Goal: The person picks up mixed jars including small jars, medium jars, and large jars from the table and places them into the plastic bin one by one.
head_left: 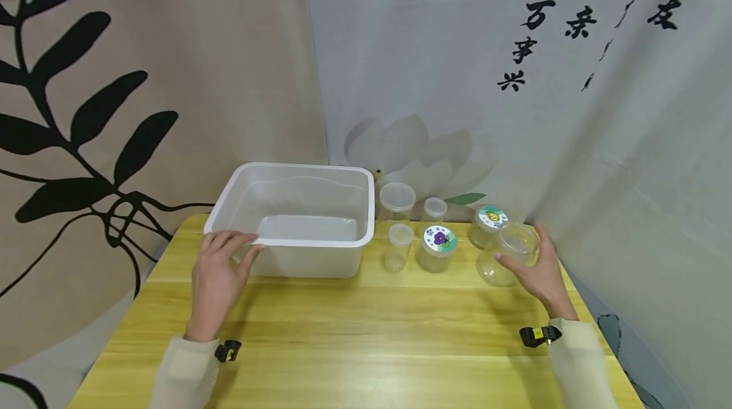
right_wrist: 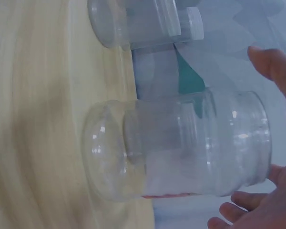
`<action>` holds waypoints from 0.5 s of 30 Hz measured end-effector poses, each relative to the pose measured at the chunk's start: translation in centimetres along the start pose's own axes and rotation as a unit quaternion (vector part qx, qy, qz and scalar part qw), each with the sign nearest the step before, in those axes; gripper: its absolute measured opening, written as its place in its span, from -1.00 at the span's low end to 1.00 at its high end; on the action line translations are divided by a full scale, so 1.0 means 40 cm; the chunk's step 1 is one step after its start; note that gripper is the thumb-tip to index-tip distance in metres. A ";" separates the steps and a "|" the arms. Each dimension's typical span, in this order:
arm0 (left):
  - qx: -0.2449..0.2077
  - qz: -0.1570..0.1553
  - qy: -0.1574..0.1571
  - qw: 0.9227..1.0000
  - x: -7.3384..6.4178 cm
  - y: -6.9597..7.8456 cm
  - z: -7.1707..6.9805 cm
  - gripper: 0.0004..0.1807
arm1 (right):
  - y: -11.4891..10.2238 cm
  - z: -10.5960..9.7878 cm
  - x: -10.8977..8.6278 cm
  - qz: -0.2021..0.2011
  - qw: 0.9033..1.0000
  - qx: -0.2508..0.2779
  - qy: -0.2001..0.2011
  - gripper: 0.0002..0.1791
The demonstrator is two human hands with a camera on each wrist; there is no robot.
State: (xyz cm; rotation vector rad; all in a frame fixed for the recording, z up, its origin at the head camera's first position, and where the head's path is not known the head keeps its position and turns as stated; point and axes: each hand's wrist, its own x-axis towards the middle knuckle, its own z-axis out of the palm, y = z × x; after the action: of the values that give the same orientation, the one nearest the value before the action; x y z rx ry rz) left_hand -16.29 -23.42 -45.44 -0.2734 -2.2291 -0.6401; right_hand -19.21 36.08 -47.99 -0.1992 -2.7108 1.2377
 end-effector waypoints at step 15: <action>-0.003 0.005 0.009 1.000 -0.001 -0.008 0.005 -0.71 | 0.016 0.029 0.011 0.069 0.996 0.051 0.021 0.31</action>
State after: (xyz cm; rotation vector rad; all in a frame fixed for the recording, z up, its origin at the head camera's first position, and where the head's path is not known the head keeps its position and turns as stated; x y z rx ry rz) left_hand -16.51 -23.57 -45.68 -0.2806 -2.2069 -0.6402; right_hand -19.82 35.70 -49.18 -0.4027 -2.6270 1.3891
